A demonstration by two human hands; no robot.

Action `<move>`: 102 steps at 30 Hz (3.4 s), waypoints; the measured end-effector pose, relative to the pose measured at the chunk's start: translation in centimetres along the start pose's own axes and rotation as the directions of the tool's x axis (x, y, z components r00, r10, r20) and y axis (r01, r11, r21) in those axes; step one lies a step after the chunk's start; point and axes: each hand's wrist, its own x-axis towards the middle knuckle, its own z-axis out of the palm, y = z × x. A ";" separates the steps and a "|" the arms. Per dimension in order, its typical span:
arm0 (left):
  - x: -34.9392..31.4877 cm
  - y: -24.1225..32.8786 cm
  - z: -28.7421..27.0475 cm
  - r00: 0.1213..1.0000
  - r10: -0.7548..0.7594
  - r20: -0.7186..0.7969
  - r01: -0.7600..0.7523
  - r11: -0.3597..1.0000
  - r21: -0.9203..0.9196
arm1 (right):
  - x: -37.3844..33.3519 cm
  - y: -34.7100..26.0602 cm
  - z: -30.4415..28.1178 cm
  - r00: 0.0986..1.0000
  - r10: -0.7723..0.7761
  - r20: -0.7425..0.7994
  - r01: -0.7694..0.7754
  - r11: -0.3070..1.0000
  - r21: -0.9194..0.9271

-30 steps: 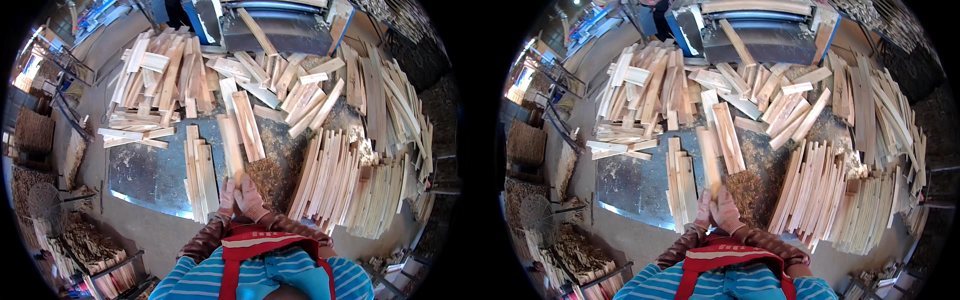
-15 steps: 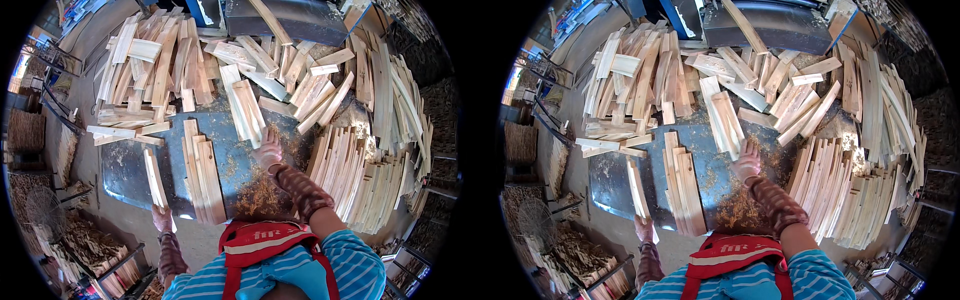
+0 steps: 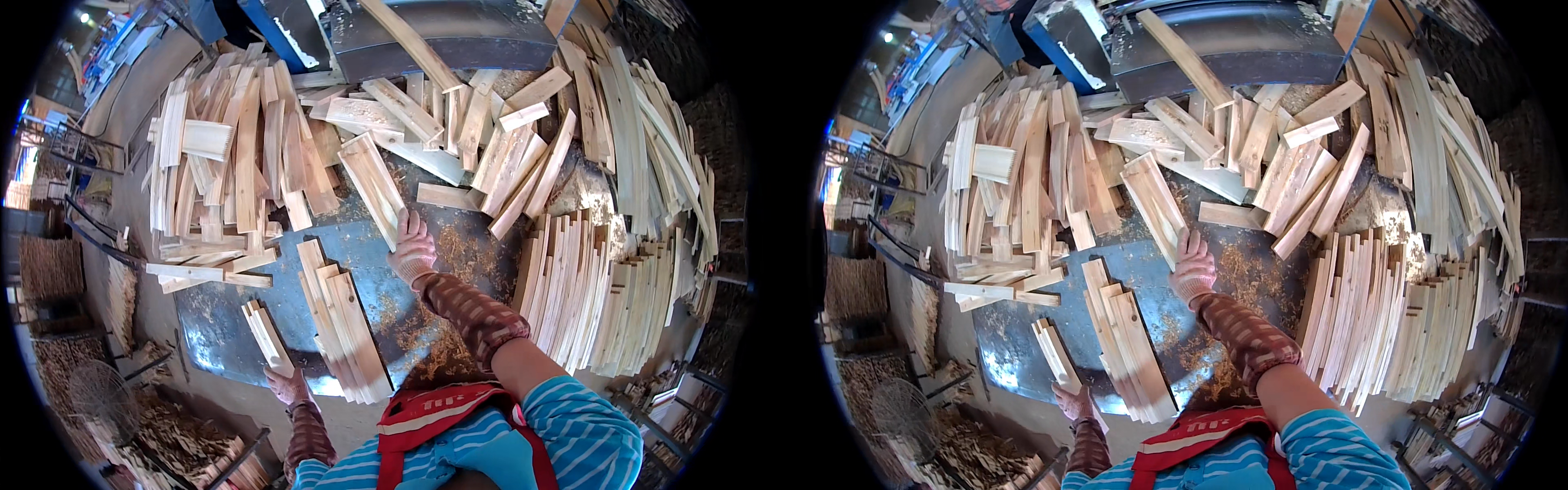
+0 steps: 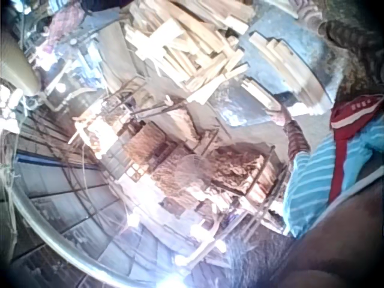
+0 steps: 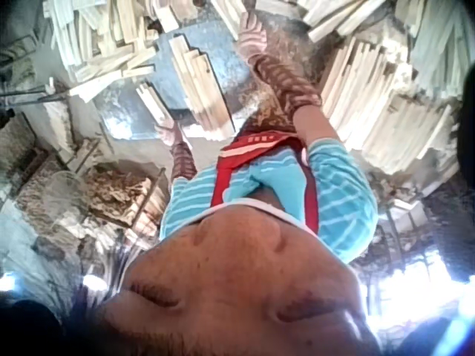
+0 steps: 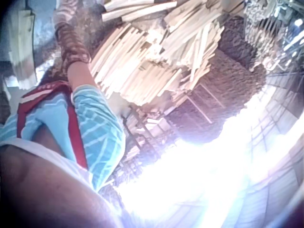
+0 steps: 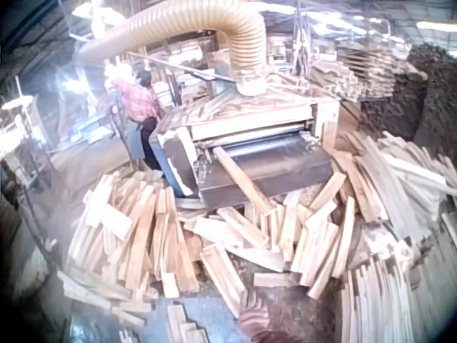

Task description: The person gathers loose wooden planks from a workbench and stacks them onto a metal rack. They repeatedly pick up batches of planks, align them, and place them on the rack, then walk to another rack to continue stacking.

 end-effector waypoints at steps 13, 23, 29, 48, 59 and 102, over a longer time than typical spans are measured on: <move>-14.5 27.5 -3.8 0.508 0.808 0.298 0.115 0.280 -0.953 | -16.0 11.3 -12.0 0.755 -0.604 0.256 -0.606 -0.493 0.625; -29.6 34.2 -6.4 0.136 0.965 0.225 0.194 0.197 -0.961 | -32.2 16.7 -20.2 0.967 -0.170 0.189 -0.181 0.062 0.982; -41.7 35.0 -7.7 -0.165 0.948 0.273 0.340 0.315 -0.886 | -42.3 20.8 -23.4 0.961 0.267 0.070 -0.179 0.411 0.894; -67.4 43.7 1.8 -0.230 0.703 0.673 0.517 0.674 -0.527 | -52.7 55.5 -24.2 0.796 0.603 0.055 0.077 -0.191 0.979; -70.4 46.5 3.9 -0.190 0.746 0.638 0.558 0.616 -0.555 | -49.9 61.0 -25.3 0.774 0.630 0.063 0.014 -0.116 0.993; -73.3 45.7 12.6 0.295 0.549 0.782 0.223 0.756 -0.615 | -50.3 84.9 -30.2 0.747 0.626 0.225 -0.633 0.564 0.530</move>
